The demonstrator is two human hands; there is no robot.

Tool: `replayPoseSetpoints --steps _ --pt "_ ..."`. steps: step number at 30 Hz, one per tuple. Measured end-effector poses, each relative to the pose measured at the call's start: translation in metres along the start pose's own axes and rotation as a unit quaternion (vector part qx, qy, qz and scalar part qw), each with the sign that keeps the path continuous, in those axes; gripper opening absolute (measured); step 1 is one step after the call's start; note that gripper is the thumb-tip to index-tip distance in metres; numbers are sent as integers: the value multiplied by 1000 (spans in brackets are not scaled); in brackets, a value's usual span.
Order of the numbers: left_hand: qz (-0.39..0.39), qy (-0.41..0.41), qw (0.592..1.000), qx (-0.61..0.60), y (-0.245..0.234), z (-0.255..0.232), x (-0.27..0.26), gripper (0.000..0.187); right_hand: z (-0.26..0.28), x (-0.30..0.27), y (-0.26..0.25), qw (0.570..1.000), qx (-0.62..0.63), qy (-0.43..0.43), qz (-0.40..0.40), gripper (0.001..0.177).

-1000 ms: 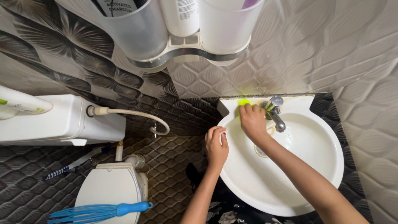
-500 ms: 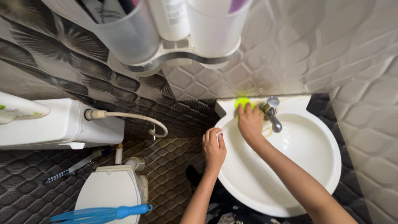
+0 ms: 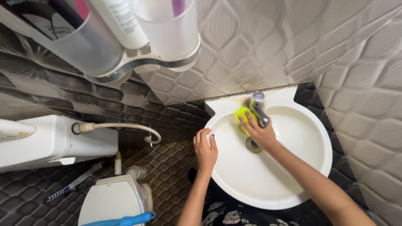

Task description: The person cleans a bathroom sink using a yellow sponge, scrubbing the basin and around the faucet before rinsing their hands under the water.

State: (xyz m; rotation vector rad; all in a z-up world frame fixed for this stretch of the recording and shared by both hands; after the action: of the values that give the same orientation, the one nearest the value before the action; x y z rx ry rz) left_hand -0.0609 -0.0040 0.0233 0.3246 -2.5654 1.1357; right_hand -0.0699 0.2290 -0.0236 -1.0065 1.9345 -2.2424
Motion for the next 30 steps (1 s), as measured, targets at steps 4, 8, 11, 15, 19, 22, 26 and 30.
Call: replayPoseSetpoints --steps 4,8,11,15,19,22,26,30 --pt "4 -6 1000 5 0 -2 -2 20 -57 -30 -5 994 -35 -70 71 57" --pt "19 -12 1000 21 1 -4 -1 21 -56 -32 1 987 -61 -134 64 57" --pt "11 -5 1000 29 1 -7 2 21 -16 -18 50 778 -533 -265 201 72" --pt "13 5 999 51 4 -7 2 22 28 17 29 983 -129 -83 101 50" --pt "8 19 998 52 4 -7 1 22 27 9 18 990 -62 -112 65 59" --pt "8 11 999 46 1 -7 0 22 -14 -13 -6 991 -3 -111 73 49" --pt "44 10 994 101 9 -12 4 27 -39 -23 -41 980 -5 -197 10 49" --pt "70 38 984 162 19 -18 9 41 -62 -7 -34 988 30 -56 144 53"
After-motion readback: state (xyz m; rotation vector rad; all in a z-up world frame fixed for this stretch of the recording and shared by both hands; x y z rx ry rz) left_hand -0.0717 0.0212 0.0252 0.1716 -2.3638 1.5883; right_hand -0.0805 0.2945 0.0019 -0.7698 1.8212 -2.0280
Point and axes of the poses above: each hand's wrist, its own x-axis towards the middle knuckle, its own y-axis out of the palm, z = x × y, the point moved 7 cm from there along x, towards the middle knuckle, and after that the axes turned 13 degrees about x, right-handed, at the moved point
